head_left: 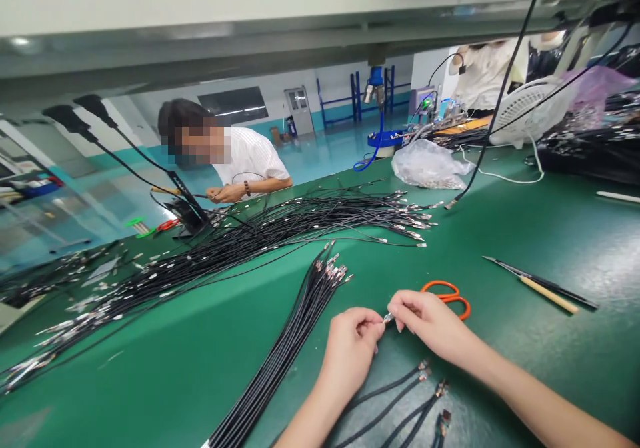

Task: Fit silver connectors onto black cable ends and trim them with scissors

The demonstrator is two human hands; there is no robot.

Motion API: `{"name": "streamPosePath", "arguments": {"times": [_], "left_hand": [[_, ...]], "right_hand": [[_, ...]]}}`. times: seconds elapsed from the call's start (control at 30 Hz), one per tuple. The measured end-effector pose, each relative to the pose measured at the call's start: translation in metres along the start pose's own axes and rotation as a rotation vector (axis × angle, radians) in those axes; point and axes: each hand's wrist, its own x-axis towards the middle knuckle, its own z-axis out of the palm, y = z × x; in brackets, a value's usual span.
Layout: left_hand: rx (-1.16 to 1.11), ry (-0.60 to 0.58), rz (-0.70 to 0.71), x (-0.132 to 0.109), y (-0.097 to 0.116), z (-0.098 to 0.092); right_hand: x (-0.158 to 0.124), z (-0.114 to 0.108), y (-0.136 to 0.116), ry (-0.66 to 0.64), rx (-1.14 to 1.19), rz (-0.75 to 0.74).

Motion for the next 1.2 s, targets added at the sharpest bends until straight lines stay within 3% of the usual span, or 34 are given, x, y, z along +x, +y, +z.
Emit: {"name": "streamPosePath", "arguments": {"times": [0.5, 0.77, 1.03, 1.2], "left_hand": [[-0.245, 0.021, -0.088, -0.002, 0.007, -0.003], [-0.275, -0.071, -0.051, -0.001, 0.005, -0.003], [-0.045, 0.115, 0.106, -0.003, 0.011, -0.001], [-0.162, 0.131, 0.079, -0.002, 0.007, 0.001]], "right_hand": [[-0.004, -0.003, -0.01, -0.001, 0.019, -0.044], [-0.004, -0.003, -0.016, 0.012, -0.015, -0.042], [-0.006, 0.001, -0.017, 0.005, -0.023, -0.053], [-0.007, 0.001, -0.018, 0.001, -0.016, -0.053]]}}
